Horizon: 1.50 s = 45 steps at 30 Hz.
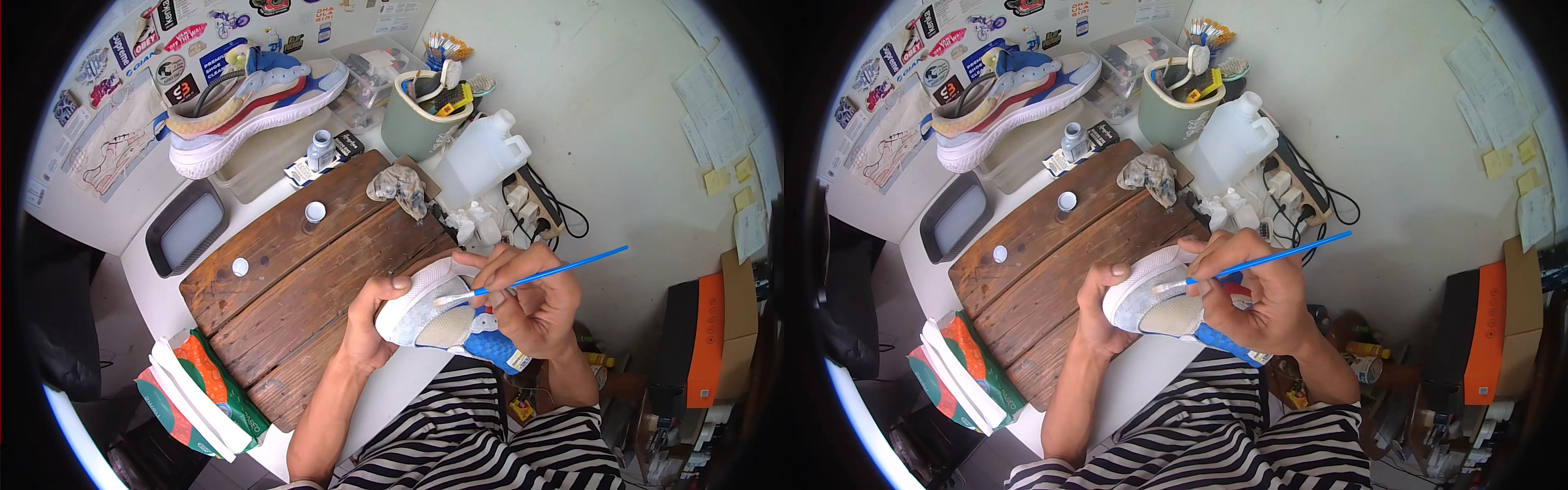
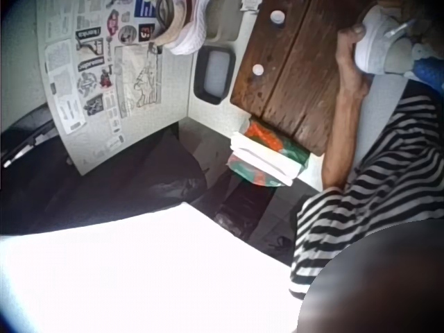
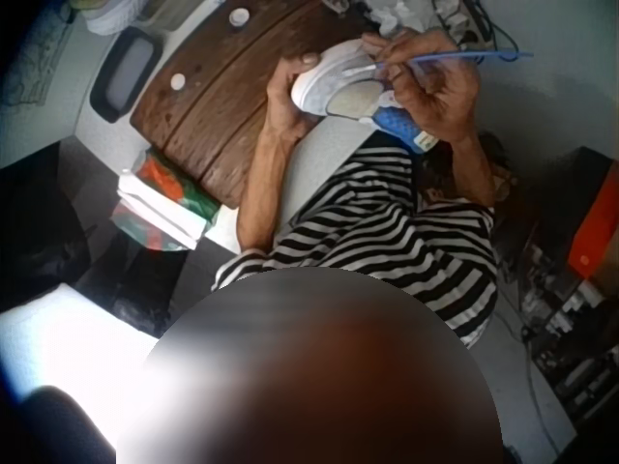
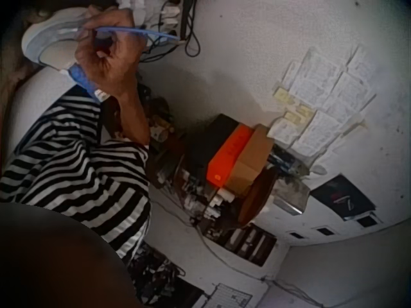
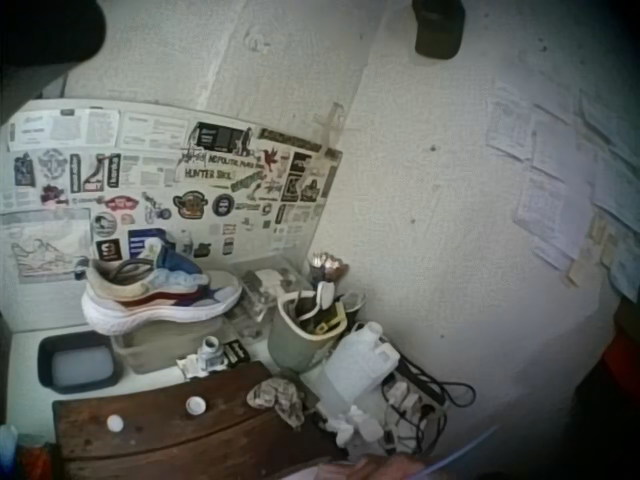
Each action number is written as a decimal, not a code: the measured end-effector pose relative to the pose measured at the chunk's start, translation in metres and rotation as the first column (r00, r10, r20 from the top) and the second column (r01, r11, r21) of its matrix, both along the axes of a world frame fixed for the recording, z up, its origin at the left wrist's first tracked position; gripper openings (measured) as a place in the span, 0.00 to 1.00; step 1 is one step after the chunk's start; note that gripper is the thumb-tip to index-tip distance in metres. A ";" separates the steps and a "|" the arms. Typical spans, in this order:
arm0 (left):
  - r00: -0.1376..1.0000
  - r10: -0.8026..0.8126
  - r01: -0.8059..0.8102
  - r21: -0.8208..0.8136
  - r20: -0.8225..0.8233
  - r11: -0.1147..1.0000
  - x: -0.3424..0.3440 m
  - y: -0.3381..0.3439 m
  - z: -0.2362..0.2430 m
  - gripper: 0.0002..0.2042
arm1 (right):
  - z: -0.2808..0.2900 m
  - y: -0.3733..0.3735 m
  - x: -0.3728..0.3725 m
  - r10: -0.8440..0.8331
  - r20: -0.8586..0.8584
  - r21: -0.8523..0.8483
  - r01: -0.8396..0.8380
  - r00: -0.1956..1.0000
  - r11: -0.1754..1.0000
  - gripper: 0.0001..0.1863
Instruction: The recorder uses a brush to apply white paint to the midsole of a shoe at a repair bench.
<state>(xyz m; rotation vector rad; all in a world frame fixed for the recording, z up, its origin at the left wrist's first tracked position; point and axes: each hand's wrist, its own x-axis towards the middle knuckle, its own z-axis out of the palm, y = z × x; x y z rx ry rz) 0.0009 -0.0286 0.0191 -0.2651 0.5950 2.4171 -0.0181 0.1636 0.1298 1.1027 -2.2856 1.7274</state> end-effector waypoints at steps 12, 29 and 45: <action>0.997 -0.038 0.040 0.030 -0.073 0.999 -0.001 -0.002 0.004 0.35 | 0.012 -0.023 0.001 0.071 -0.097 0.060 -0.065 0.993 0.996 0.04; 0.996 -0.020 0.024 0.035 -0.089 0.999 -0.001 0.000 -0.008 0.33 | 0.013 -0.028 -0.001 0.014 -0.085 0.042 -0.011 0.996 0.999 0.08; 0.993 -0.051 0.052 -0.001 -0.109 0.999 -0.003 -0.002 0.017 0.35 | 0.007 -0.012 -0.002 -0.121 -0.053 -0.027 0.120 0.991 0.992 0.07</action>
